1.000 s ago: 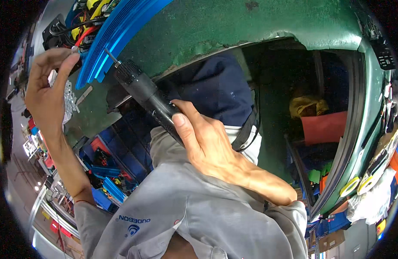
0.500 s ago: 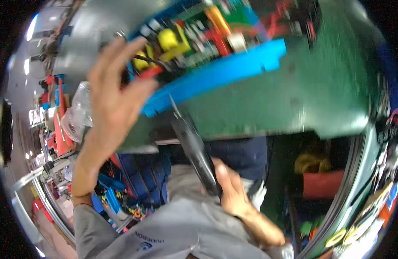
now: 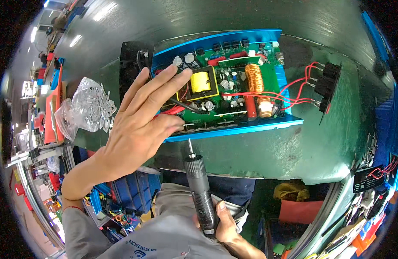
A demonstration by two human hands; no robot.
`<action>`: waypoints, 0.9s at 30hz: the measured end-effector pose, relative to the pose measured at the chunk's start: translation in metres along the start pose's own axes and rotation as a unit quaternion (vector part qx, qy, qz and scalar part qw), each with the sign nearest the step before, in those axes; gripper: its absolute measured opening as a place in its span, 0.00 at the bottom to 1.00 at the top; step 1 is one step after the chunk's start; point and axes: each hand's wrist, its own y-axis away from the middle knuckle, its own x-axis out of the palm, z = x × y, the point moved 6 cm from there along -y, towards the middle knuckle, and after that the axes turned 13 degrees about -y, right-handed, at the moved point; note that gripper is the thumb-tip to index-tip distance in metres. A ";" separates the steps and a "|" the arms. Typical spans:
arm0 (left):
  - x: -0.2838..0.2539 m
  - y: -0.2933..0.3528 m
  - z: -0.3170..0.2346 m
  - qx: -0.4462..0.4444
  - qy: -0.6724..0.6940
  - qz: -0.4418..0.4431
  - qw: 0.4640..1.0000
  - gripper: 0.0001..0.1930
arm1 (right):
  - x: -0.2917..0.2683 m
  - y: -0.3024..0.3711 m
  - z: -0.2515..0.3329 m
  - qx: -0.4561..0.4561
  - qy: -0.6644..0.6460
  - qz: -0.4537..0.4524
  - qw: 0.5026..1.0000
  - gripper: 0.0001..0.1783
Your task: Assembling and screwing components into an electronic housing on a production line.
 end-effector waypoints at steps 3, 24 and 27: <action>0.002 0.000 0.003 0.005 0.019 0.008 1.000 0.07 | -0.003 0.001 -0.001 0.021 -0.011 -0.013 1.000 0.59; 0.013 0.024 -0.013 0.002 0.043 0.081 0.996 0.14 | -0.015 0.002 -0.002 -0.051 0.049 -0.016 0.997 0.48; 0.012 0.027 -0.009 0.003 0.038 0.060 0.997 0.17 | -0.010 -0.007 -0.008 -0.008 -0.007 0.000 1.000 0.50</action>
